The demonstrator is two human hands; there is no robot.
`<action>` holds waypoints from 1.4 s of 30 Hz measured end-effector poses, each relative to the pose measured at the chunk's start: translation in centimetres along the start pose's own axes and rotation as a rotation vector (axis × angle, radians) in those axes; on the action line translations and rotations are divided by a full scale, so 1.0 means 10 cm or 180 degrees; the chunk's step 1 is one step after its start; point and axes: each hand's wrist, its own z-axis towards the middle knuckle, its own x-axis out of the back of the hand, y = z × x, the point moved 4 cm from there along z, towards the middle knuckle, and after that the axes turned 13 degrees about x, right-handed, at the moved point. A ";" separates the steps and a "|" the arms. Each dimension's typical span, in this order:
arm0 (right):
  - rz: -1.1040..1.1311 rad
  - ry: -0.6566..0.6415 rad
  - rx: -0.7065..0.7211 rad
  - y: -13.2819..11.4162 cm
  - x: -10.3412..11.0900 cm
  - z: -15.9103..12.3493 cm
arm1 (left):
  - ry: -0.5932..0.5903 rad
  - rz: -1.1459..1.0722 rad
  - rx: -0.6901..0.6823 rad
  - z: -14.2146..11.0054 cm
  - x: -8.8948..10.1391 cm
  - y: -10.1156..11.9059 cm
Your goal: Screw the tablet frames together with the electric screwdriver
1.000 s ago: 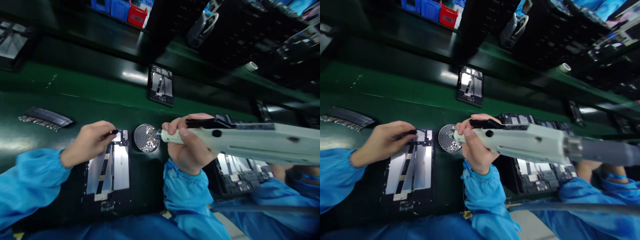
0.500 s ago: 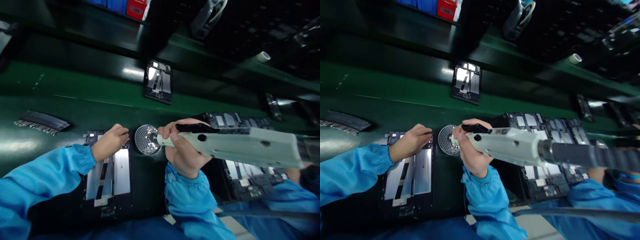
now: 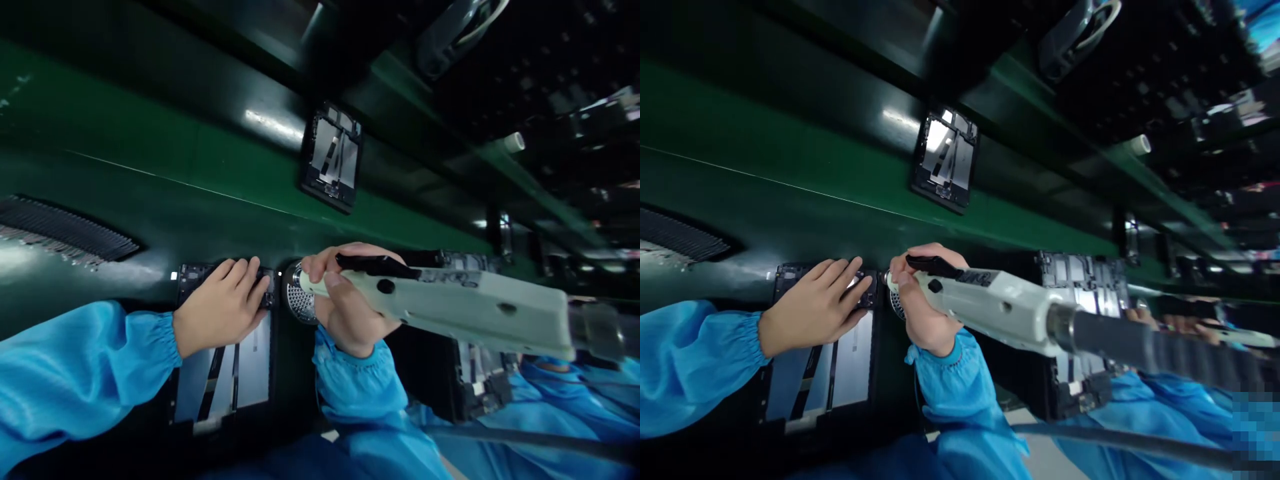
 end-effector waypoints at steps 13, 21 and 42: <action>-0.0164 -0.0041 -0.0094 0.03 -0.08 -0.01 | -0.0074 -0.0081 0.0039 0.02 0.03 0.04; -0.0176 -0.0078 -0.0122 0.07 -0.09 -0.05 | -0.0187 -0.0077 -0.0002 0.02 0.03 0.06; -0.0256 0.0442 -0.0216 -0.19 0.58 -0.48 | -0.0206 0.0224 -0.0430 -0.20 0.04 0.25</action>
